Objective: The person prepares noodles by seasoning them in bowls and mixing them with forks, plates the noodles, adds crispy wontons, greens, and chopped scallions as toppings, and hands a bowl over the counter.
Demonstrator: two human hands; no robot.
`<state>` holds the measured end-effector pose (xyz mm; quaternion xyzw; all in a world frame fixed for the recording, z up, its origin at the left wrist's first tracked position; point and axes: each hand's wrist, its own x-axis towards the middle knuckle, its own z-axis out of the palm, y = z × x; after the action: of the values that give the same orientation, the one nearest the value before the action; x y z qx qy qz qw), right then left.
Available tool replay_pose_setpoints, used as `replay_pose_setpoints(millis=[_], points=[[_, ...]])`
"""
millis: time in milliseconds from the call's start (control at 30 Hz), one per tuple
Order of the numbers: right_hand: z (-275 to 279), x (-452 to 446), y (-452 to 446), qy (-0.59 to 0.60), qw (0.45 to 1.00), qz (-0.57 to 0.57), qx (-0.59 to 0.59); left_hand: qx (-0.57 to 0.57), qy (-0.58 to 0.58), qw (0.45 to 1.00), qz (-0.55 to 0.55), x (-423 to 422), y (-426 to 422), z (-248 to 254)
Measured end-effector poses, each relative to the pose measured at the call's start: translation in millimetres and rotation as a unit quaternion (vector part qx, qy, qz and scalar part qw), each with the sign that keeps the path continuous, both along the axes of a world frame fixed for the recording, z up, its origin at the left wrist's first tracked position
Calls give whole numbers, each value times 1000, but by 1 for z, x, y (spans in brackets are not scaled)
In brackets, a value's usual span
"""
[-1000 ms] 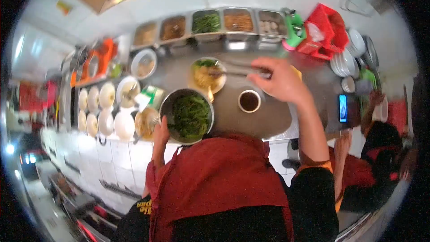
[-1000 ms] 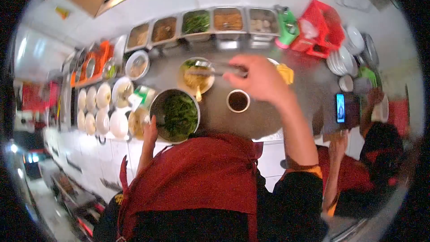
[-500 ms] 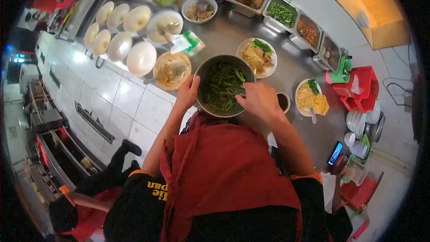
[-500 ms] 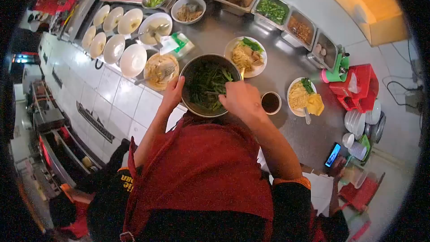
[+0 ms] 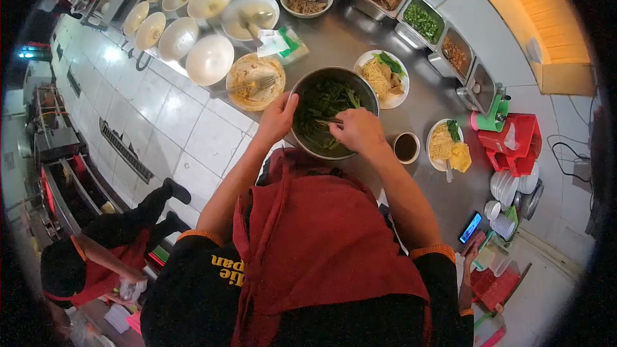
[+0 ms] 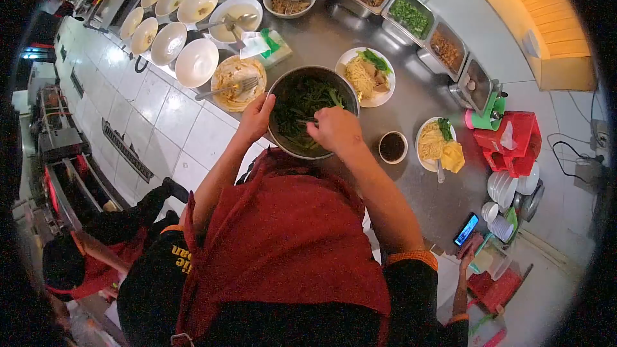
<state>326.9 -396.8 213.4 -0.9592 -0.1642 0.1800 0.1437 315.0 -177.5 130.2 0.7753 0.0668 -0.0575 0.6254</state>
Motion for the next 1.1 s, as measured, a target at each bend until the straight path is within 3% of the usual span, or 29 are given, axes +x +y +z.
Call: replay_pose_setpoints(millis=[333, 433, 833, 1100], points=[[70, -3, -40, 15, 992, 49, -118, 33, 10, 999, -18, 5, 6, -5], [71, -3, -42, 5, 993, -8, -118, 19, 2, 1000, -17, 5, 4, 2], [32, -1, 7, 35, 991, -4, -127, 48, 16, 998, -24, 7, 6, -8], [55, 2, -15, 11, 997, 18, -69, 55, 26, 998, -27, 5, 5, 1]])
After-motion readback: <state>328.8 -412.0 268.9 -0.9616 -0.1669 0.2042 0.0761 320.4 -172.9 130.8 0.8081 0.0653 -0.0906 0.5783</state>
